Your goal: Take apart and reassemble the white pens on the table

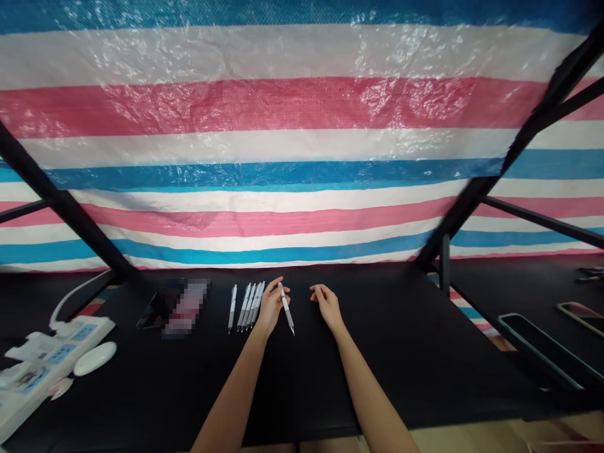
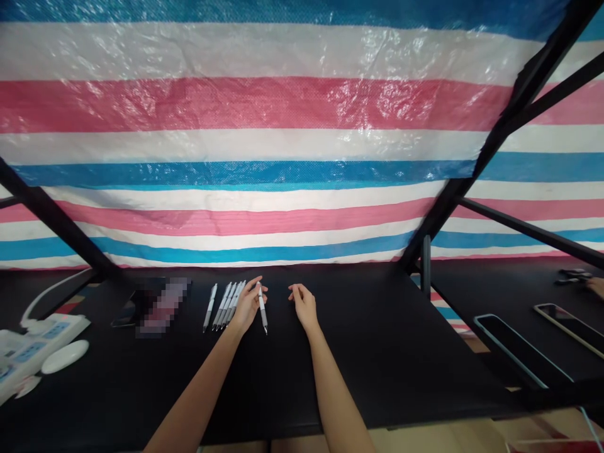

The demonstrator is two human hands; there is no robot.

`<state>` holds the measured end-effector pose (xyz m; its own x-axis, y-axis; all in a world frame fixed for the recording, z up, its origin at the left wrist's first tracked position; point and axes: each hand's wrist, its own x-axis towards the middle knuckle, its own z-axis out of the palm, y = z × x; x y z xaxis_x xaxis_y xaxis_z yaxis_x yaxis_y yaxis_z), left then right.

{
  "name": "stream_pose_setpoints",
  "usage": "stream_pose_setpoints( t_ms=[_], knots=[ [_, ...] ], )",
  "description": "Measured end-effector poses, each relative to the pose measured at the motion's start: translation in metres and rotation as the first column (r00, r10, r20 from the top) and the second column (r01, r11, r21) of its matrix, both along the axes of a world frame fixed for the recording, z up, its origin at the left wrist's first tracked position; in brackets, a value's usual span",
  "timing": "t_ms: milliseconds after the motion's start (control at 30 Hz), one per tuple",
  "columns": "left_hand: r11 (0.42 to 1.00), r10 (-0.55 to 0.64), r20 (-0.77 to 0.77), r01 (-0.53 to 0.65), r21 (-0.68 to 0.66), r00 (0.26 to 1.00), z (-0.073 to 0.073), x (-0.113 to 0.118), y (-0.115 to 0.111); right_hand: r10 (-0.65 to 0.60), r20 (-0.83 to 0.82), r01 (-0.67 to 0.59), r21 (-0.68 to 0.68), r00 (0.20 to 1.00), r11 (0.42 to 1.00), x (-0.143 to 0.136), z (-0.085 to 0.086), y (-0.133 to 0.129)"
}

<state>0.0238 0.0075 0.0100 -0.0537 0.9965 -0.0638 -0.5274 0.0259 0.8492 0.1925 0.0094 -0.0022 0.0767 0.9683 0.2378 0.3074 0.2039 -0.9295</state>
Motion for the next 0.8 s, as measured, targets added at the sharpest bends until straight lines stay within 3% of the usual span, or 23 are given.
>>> stream_pose_setpoints(
  t_ms=[300,800],
  knots=[
    [1.0,-0.008,0.055,0.007,0.011,0.998,-0.0042,-0.002,0.0037,-0.003,0.047,0.003,-0.002,0.999,1.0,0.0001,-0.0017,0.0011],
    [1.0,-0.024,0.009,0.024,0.004,1.0,-0.0008,-0.0016,0.0016,-0.003,0.067,0.003,-0.006,0.998,1.0,0.0002,-0.0013,0.0002]
  ],
)
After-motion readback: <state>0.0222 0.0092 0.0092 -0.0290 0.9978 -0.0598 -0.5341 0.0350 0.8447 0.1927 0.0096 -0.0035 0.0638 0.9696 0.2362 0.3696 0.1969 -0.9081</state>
